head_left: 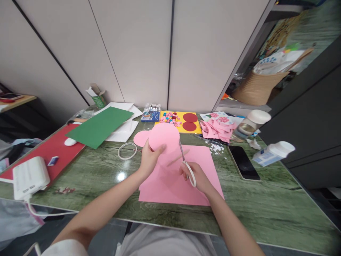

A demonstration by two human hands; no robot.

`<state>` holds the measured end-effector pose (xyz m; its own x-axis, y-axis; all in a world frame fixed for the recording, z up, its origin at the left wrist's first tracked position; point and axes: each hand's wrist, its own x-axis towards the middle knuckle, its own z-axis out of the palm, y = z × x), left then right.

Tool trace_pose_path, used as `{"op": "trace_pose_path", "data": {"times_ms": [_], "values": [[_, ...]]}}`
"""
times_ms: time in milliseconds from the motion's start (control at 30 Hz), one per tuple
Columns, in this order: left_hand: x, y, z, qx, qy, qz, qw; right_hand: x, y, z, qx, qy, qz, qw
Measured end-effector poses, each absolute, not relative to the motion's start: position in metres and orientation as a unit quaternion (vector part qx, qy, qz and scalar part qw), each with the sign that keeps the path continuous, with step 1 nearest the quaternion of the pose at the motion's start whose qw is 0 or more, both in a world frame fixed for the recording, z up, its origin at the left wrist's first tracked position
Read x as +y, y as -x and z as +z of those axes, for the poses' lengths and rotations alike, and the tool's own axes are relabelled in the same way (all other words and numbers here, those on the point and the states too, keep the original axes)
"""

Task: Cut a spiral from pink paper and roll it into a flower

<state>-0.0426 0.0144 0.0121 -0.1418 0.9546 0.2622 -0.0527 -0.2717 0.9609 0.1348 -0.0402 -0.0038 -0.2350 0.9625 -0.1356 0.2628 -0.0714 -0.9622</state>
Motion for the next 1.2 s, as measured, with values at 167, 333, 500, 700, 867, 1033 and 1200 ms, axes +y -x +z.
{"op": "trace_pose_path", "data": {"times_ms": [167,333,500,700,867,1033,1200], "values": [[0.0146,0.0428,0.0109,0.446,-0.513,0.612,0.404,-0.0391,-0.1349,-0.0047,-0.59,0.519,0.519,0.337],[0.0145,0.0432,0.0107,0.445,-0.517,0.613,0.398,-0.0393,-0.1344,-0.0059,-0.586,0.523,0.518,0.338],[0.0144,0.0434,0.0109,0.446,-0.516,0.615,0.396,-0.0412,-0.1335,-0.0048,-0.584,0.526,0.519,0.335],[0.0141,0.0432,0.0086,0.427,-0.513,0.613,0.423,-0.0406,-0.1335,-0.0049,-0.586,0.525,0.52,0.332],[0.0132,0.0429,0.006,0.415,-0.505,0.608,0.45,-0.0399,-0.1338,-0.0067,-0.591,0.523,0.512,0.34],[0.0122,0.0427,0.0055,0.418,-0.503,0.599,0.462,-0.0397,-0.1342,-0.007,-0.597,0.523,0.503,0.343],[0.0116,0.0424,0.0066,0.425,-0.504,0.599,0.455,-0.0398,-0.1354,-0.0056,-0.61,0.522,0.488,0.341]]}}
